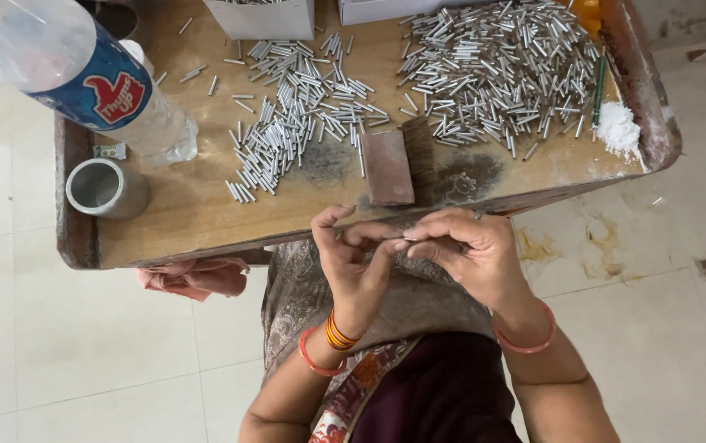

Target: The recorder is polishing or cleaning small metal tubes by rubbing them against a wooden sanding block on a low table.

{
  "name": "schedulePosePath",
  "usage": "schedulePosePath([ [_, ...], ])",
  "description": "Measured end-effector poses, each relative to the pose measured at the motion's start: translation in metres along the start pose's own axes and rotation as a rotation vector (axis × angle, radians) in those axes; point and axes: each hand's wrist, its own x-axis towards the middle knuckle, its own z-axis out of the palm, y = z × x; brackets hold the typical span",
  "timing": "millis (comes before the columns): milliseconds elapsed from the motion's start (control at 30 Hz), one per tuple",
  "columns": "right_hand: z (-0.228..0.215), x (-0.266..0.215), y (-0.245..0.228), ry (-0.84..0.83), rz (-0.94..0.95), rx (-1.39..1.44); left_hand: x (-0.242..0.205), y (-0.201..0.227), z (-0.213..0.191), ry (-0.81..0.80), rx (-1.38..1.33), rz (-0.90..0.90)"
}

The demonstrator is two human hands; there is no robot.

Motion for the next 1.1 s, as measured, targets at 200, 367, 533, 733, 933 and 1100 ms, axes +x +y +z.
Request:
schedulePosePath([
  [200, 0.008, -0.007, 0.020, 0.018, 0.022, 0.213, -0.001, 0.004, 0.001, 0.028, 0.011, 0.008],
  [367, 0.006, -0.005, 0.015, -0.030, 0.005, 0.133, -0.001, 0.004, 0.002, 0.028, -0.022, 0.021],
  [533, 0.017, 0.004, -0.009, 0.088, -0.082, -0.155, 0.003, 0.001, -0.002, 0.049, -0.209, -0.073],
  [733, 0.032, -0.005, -0.002, 0.205, -0.347, -0.410, 0.004, 0.001, 0.001, 0.101, -0.336, -0.194],
  [933, -0.007, -0.007, 0.032, 0.075, -0.377, -0.453, 0.005, 0.001, 0.009, 0.006, -0.140, -0.143],
  [1100, 0.004, 0.008, 0.064, 0.372, -0.070, 0.054, 0.054, 0.029, 0.018, -0.270, 0.877, 0.452],
])
